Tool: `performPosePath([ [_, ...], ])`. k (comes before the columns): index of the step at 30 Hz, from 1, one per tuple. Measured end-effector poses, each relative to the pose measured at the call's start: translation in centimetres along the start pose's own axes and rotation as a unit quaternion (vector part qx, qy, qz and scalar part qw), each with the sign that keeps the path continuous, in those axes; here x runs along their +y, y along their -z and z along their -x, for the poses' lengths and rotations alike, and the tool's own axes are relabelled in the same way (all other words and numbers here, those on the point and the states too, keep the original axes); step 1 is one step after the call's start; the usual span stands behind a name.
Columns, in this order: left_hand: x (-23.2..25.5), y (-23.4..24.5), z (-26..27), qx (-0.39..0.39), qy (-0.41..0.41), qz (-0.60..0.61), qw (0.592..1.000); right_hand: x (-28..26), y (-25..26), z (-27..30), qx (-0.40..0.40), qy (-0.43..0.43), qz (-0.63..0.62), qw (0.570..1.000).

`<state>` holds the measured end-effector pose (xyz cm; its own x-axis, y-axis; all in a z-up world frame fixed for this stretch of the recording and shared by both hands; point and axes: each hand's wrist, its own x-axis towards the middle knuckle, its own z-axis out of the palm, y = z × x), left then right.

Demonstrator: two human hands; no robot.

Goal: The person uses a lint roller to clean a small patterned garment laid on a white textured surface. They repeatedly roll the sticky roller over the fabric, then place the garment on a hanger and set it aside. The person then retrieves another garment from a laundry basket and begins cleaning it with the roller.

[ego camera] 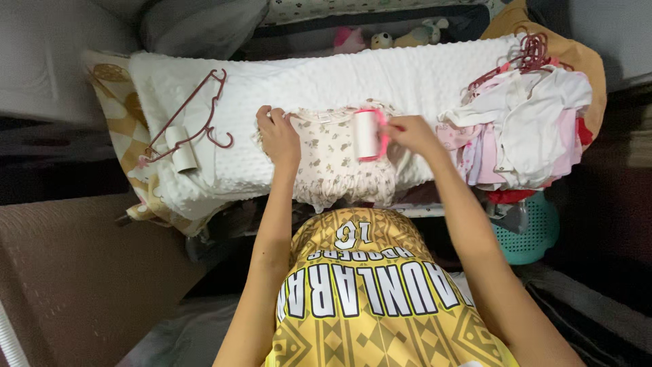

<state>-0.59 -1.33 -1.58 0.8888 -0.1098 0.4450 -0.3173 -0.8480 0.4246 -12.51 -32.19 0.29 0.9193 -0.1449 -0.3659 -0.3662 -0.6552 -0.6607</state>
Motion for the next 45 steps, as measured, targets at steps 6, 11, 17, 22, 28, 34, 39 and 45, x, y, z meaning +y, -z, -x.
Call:
performPosePath([
  [6,-0.1,-0.8,0.5,-0.006,-0.089,-0.033,0.995,5.5,2.8,3.5,0.073,-0.032,-0.014,0.997],
  [11,4.8,0.4,2.8,-0.262,0.147,0.147,0.942,5.5,-0.2,5.2,0.169,0.001,-0.099,0.981],
  [17,9.1,2.1,7.3,-0.259,-0.131,-0.035,0.956,0.6,-7.4,11.4,0.007,-0.162,-0.374,0.913],
  [22,8.0,2.4,8.4,-0.219,-0.146,-0.022,0.965,-1.4,-9.2,8.0,0.020,-0.137,-0.452,0.881],
  [28,8.0,2.5,8.6,-0.244,-0.140,-0.043,0.959,-3.0,-7.7,-0.9,0.085,-0.106,-0.426,0.895],
  [34,8.7,2.7,7.8,-0.271,-0.126,-0.045,0.953,-3.3,-3.1,-3.0,0.044,-0.103,-0.589,0.800],
  [39,8.6,3.1,7.5,-0.275,-0.145,-0.039,0.950,-3.9,-5.7,6.3,0.061,-0.121,-0.425,0.895],
  [45,7.6,3.3,8.5,-0.255,-0.174,0.006,0.951,-3.5,-9.2,12.0,0.061,-0.168,-0.335,0.925],
])
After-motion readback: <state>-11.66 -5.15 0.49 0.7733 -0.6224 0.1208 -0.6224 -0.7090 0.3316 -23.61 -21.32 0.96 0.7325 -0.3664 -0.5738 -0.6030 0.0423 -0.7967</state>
